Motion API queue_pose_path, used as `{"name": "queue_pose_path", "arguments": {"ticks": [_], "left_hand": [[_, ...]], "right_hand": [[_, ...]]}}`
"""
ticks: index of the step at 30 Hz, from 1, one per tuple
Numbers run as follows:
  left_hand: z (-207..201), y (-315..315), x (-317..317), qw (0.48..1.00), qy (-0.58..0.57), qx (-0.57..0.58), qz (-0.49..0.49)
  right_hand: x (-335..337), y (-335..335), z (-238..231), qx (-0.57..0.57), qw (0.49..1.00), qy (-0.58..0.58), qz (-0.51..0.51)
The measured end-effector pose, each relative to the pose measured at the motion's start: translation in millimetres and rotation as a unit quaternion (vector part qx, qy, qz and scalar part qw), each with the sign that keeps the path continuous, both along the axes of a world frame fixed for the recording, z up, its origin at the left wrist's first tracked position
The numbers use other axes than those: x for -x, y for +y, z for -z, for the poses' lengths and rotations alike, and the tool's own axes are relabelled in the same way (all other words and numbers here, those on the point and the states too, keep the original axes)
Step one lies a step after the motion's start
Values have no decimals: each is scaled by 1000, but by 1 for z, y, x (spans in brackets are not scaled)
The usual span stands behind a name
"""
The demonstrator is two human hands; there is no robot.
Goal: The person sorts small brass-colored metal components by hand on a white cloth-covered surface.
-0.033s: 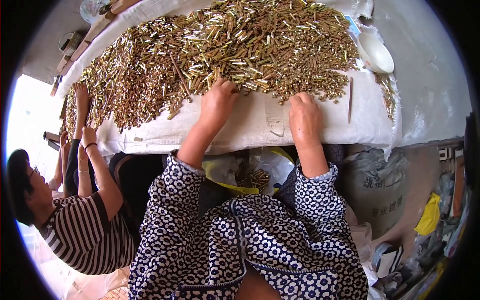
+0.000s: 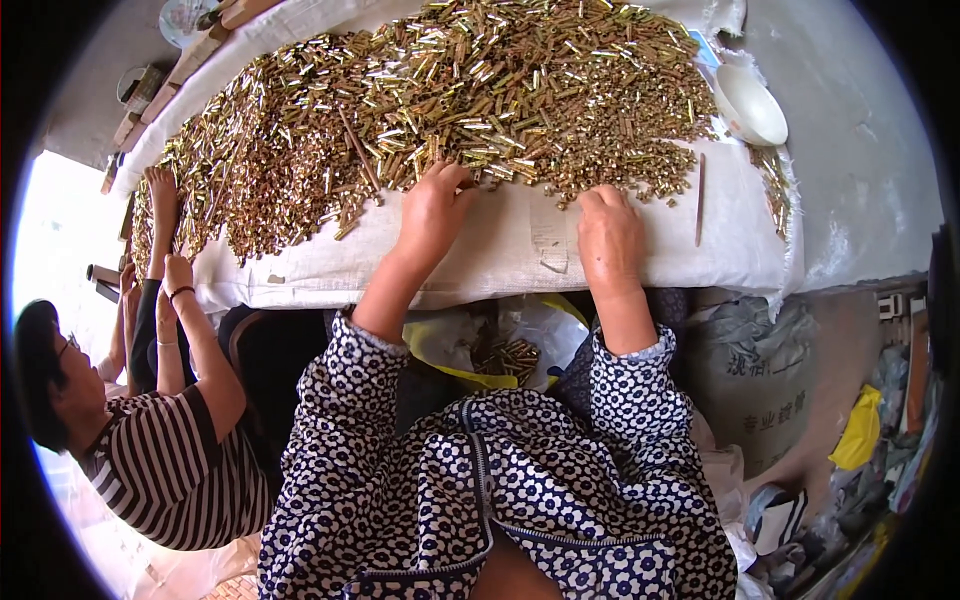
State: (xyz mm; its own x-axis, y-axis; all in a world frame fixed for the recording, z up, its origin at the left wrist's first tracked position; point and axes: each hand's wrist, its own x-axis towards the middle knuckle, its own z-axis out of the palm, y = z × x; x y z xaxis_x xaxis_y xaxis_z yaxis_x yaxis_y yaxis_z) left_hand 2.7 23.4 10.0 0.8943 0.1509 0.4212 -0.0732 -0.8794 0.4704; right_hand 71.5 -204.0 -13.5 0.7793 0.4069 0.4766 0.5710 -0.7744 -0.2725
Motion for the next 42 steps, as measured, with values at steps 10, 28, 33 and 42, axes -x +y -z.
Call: {"name": "queue_pose_path", "arguments": {"ticks": [10, 28, 33, 42], "left_hand": [[18, -8, 32, 995, -22, 100, 0], [6, -30, 49, 746, 42, 664, 30], [6, -33, 49, 736, 47, 675, 31], [4, -37, 51, 729, 52, 682, 34]], "right_hand": [[13, 20, -7, -12, 997, 14, -73], [37, 36, -5, -321, 878, 266, -236], [38, 36, -4, -370, 808, 388, -245], [42, 36, -9, -426, 733, 475, -235]]}}
